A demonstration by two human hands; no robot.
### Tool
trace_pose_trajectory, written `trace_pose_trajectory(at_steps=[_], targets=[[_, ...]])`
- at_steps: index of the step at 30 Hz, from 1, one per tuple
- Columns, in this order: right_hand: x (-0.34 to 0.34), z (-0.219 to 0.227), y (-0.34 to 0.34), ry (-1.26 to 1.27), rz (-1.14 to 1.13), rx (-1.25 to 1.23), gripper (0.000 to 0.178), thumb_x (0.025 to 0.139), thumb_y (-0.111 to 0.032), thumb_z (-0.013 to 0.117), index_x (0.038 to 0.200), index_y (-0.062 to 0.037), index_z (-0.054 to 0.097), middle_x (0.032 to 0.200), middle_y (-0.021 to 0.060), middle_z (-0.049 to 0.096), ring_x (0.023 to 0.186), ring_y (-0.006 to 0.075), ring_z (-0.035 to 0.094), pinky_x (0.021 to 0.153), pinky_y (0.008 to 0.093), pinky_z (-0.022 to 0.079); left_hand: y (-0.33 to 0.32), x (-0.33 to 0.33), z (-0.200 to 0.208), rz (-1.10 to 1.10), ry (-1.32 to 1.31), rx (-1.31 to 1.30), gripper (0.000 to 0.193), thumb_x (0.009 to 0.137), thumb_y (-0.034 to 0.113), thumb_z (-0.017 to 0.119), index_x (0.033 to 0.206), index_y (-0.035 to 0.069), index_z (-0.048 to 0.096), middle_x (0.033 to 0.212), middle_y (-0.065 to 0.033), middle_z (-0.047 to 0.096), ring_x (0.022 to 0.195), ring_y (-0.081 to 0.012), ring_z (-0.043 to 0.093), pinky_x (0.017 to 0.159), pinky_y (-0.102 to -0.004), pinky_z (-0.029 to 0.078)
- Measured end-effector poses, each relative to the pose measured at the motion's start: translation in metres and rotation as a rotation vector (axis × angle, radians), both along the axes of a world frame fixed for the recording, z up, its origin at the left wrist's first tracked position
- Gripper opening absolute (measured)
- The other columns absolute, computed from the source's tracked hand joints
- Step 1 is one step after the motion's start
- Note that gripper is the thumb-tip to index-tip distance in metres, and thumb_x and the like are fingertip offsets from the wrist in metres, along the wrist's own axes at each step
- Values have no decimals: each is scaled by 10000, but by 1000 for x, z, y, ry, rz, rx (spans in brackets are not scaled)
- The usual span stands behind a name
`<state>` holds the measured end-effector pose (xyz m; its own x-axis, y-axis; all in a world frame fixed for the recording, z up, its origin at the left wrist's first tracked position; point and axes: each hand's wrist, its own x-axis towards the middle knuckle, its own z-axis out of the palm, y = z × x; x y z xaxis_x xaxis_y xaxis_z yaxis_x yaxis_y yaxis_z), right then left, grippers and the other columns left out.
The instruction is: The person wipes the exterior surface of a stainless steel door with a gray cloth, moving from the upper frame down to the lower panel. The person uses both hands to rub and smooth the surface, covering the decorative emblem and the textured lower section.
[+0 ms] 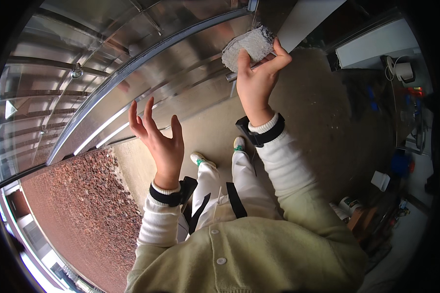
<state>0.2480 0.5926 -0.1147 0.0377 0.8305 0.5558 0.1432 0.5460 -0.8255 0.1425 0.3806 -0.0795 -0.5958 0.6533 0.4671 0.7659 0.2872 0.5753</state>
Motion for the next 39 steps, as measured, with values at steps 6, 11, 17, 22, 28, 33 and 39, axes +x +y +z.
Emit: trace_pose_trajectory(at_steps=[6, 11, 17, 22, 28, 33, 39], targets=[[-12, -7, -12, -65, -55, -2, 649, 906, 12, 734, 1403, 54, 319, 1342, 310, 506, 1190, 483, 609, 1046, 499, 482, -19, -15, -2, 17, -21, 1, 674, 866, 12, 754, 1490, 97, 515, 1620, -240, 287, 1490, -446, 302, 1201, -589, 298], [-28, -10, -23, -116, -106, 37, 681, 918, 2, 731, 1441, 56, 299, 1366, 331, 511, 1219, 502, 594, 1056, 505, 475, -37, -39, -10, 13, -71, -4, 651, 874, 29, 748, 1481, 96, 524, 1606, -241, 307, 1470, -449, 324, 1190, -575, 302], [-42, -10, -52, -133, -68, 28, 693, 927, -16, 730, 1456, 77, 292, 1418, 341, 473, 1269, 491, 561, 1089, 503, 452, -65, -51, -23, 28, -105, -8, 652, 870, 37, 746, 1481, 105, 527, 1598, -235, 327, 1446, -447, 350, 1175, -569, 312], [-61, -9, -77, -162, -54, 29, 693, 920, -7, 732, 1453, 79, 297, 1433, 338, 453, 1295, 481, 541, 1099, 497, 446, -89, -59, -25, 61, -131, -23, 654, 862, 32, 745, 1475, 106, 530, 1587, -240, 341, 1424, -451, 374, 1152, -557, 341], [-89, -14, -114, -200, 25, 75, 710, 893, 37, 732, 1456, 52, 299, 1398, 331, 455, 1288, 493, 524, 1101, 524, 436, -116, -68, -24, 116, -107, -18, 638, 866, 7, 733, 1465, 95, 533, 1573, -243, 352, 1420, -455, 385, 1148, -552, 367], [-109, -12, -138, -193, 79, 131, 690, 882, 64, 729, 1432, 37, 312, 1348, 316, 464, 1239, 487, 536, 1077, 538, 440, -138, -74, -21, 142, -117, -9, 636, 867, -2, 729, 1466, 88, 532, 1571, -243, 354, 1428, -458, 378, 1164, -553, 352], [-132, -9, -167, -222, 107, 218, 702, 857, 89, 730, 1431, 18, 332, 1317, 297, 473, 1208, 473, 541, 1052, 533, 447, -161, -82, -24, 179, -127, -1, 632, 871, -9, 723, 1467, 85, 533, 1567, -243, 354, 1431, -453, 378, 1167, -550, 348]])
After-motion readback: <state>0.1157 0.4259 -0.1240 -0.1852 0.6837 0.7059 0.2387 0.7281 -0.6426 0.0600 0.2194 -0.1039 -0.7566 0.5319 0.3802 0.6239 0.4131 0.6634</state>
